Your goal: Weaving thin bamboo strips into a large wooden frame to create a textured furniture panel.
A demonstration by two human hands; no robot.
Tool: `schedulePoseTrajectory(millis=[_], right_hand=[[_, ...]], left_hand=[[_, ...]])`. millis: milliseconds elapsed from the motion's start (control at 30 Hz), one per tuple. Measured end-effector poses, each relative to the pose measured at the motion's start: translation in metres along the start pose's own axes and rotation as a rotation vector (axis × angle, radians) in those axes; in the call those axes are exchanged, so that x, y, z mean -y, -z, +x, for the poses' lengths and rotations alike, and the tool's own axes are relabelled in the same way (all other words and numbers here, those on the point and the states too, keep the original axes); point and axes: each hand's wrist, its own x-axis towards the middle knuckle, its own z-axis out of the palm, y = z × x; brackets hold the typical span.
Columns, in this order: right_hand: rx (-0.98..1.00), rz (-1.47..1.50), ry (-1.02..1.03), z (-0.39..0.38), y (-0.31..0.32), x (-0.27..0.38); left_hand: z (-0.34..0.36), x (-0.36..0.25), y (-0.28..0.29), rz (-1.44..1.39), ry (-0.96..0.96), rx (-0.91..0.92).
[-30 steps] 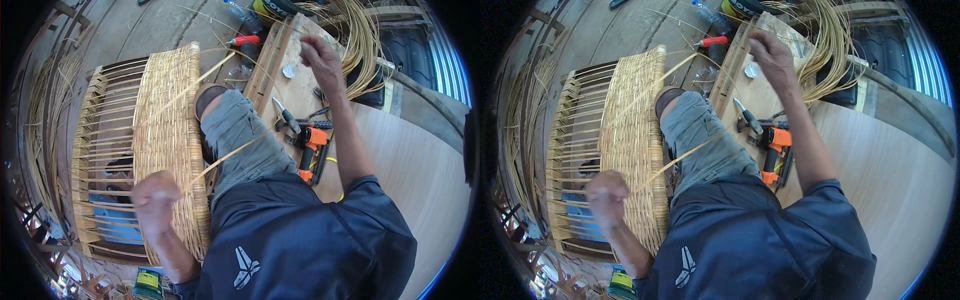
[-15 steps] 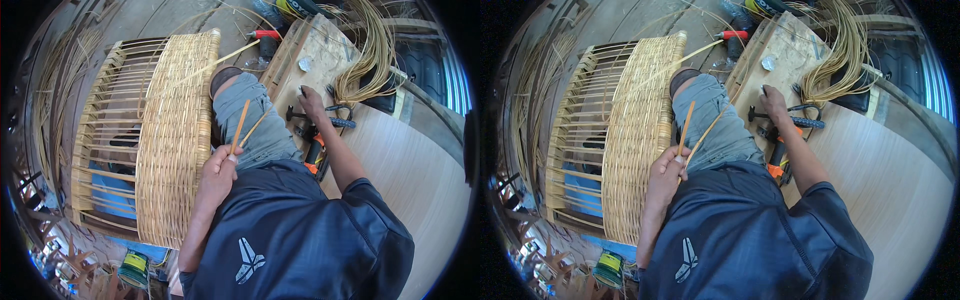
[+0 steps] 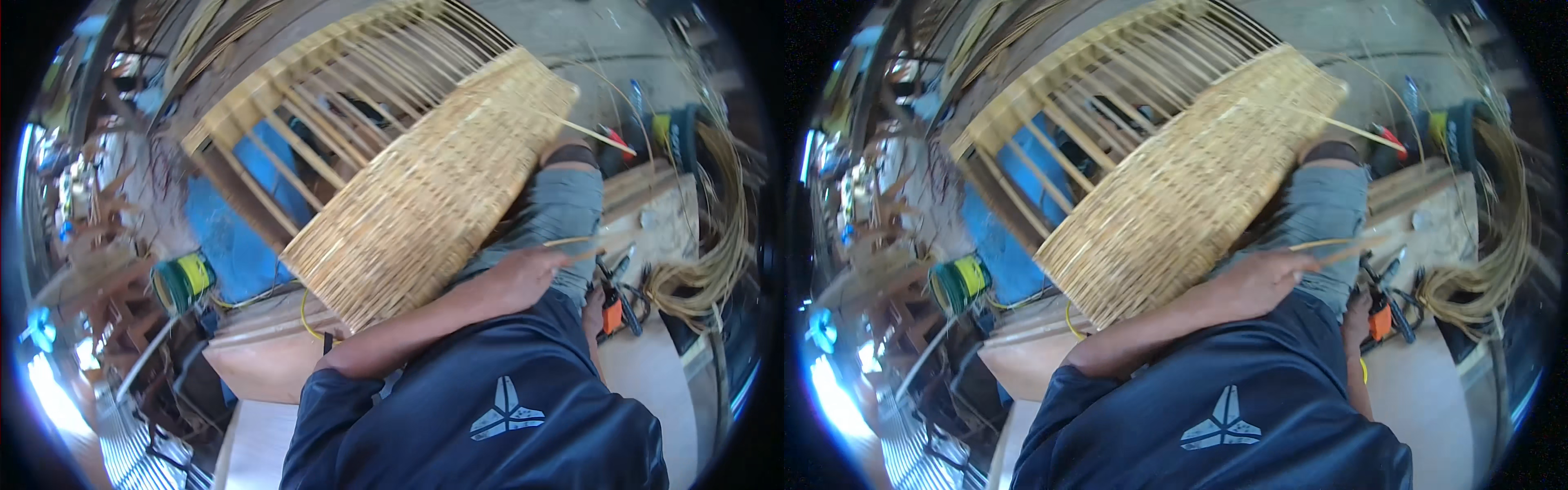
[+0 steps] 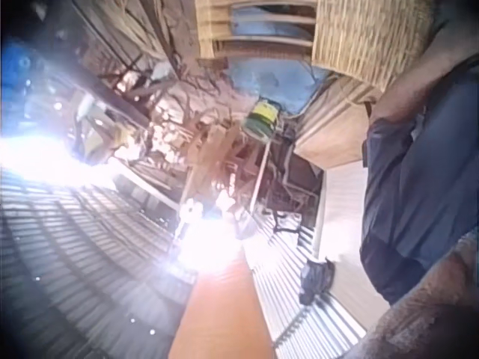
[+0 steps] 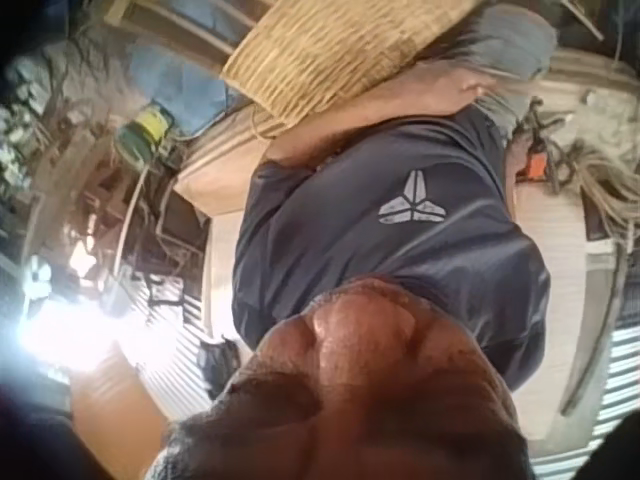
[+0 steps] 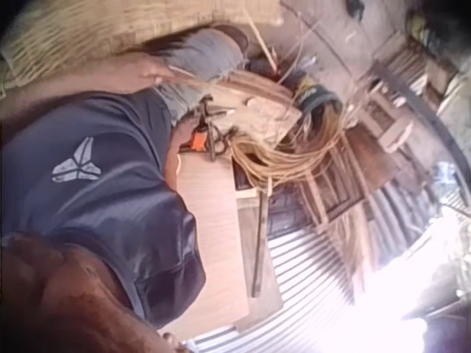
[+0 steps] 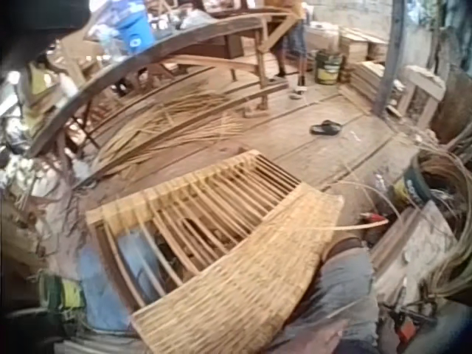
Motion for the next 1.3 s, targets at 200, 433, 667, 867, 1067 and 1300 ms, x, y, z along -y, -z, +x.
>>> schedulePoseTrajectory(millis=[200, 433, 667, 867, 1067, 1300], right_hand=[[0.075, -0.123, 0.014, -0.005, -0.007, -0.002], [-0.145, -0.233, 0.059, 0.006, -0.030, -0.054], [-0.387, -0.303, 0.163, 0.107, 0.013, -0.097], [-0.568, -0.285, 0.080, 0.224, 0.112, -0.178], [-0.217, 0.889, 0.358, -0.019, 0.271, 0.174], [0.354, 1.037, 0.484, -0.038, 0.248, 0.237]], left_hand=[[-0.011, 0.005, 0.013, 0.114, -0.118, -0.086], [-0.019, -0.005, 0.037, 0.093, -0.071, -0.164], [-0.015, -0.002, 0.037, -0.247, -0.231, -0.391], [0.004, 0.017, 0.023, -0.317, -0.230, -0.451], [0.015, 0.020, 0.006, -0.342, -0.285, -0.460], [-0.024, -0.015, 0.007, -0.429, -0.093, -0.605]])
